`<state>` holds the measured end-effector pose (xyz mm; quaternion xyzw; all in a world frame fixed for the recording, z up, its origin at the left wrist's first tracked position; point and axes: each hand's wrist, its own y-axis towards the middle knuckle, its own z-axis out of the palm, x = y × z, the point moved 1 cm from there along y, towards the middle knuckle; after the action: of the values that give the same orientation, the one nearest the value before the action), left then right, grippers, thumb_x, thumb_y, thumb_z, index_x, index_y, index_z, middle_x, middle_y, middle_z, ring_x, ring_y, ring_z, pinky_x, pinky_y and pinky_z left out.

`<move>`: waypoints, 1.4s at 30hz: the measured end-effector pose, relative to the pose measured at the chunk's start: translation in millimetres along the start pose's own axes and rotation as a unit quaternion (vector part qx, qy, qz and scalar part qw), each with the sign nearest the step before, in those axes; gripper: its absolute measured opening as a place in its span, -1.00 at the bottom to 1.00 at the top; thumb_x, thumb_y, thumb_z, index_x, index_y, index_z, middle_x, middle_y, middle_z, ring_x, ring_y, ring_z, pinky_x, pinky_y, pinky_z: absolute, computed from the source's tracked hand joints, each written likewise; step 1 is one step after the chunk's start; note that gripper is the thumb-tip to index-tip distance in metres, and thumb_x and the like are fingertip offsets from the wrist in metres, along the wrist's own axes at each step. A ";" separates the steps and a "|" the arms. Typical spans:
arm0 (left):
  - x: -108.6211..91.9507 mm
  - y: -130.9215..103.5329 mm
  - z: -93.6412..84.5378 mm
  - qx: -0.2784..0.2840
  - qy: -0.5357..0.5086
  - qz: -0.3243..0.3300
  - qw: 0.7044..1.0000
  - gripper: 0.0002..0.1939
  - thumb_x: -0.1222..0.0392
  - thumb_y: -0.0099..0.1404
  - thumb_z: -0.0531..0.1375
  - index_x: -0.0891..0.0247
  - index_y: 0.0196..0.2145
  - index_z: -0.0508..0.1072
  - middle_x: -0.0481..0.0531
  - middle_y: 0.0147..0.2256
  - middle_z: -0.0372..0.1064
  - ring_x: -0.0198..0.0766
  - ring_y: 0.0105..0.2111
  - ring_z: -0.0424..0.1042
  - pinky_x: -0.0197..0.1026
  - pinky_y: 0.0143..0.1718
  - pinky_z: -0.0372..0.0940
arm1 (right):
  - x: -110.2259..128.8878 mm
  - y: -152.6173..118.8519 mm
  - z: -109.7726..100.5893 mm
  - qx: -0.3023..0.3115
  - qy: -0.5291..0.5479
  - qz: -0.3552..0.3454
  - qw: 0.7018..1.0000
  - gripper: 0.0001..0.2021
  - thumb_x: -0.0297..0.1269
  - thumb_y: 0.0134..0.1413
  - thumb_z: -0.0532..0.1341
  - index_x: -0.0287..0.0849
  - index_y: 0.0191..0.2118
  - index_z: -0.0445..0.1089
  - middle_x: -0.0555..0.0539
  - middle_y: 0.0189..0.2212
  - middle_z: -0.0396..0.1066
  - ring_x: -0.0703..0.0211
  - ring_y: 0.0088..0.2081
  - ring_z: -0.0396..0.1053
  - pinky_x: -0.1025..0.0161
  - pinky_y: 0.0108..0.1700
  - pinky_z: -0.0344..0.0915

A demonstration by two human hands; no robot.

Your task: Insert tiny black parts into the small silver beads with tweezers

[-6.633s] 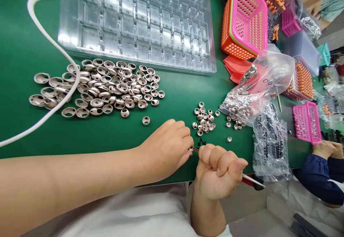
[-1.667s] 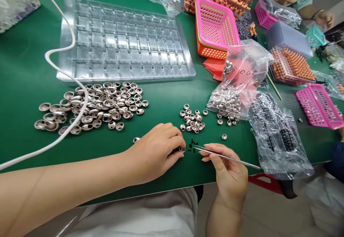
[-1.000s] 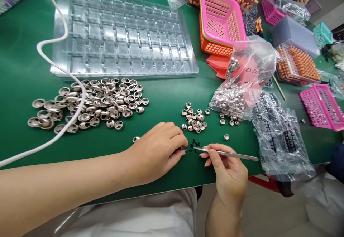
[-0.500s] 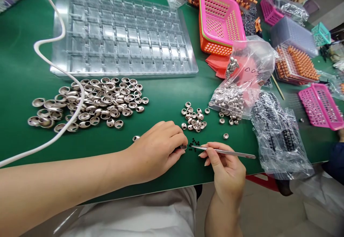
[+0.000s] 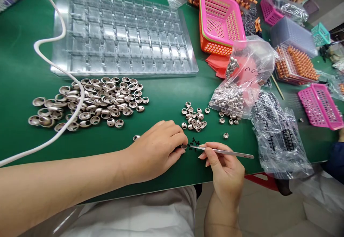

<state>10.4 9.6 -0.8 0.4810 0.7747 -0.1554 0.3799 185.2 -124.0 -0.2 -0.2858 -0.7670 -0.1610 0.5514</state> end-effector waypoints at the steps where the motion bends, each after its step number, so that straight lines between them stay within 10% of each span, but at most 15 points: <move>1: -0.1 0.1 0.0 0.000 0.000 0.000 1.000 -0.93 0.30 0.43 0.14 0.22 -0.22 0.43 -0.02 -0.24 0.44 -0.19 -0.24 0.31 -0.10 -0.18 0.14 | -0.3 0.1 0.2 0.001 0.001 0.000 1.000 -0.90 -0.26 0.17 0.37 -0.06 -0.18 0.58 -0.02 -0.32 0.63 0.28 -0.44 0.54 0.41 -0.45 0.44; 42: -9.8 -3.2 -17.3 0.064 0.045 0.103 0.992 -0.85 0.38 0.41 0.17 0.23 -0.33 0.45 -0.08 -0.11 0.59 -0.18 -0.16 0.37 -0.10 -0.17 0.19 | 7.9 4.5 0.6 0.036 -0.013 -0.002 0.999 -0.88 -0.21 0.19 0.34 -0.10 -0.23 0.59 -0.06 -0.33 0.62 0.25 -0.49 0.51 0.32 -0.43 0.50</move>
<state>2.5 12.3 17.5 0.5882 0.7256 -0.1427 0.3274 185.8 -118.1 6.7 -0.2664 -0.7799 -0.1305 0.5512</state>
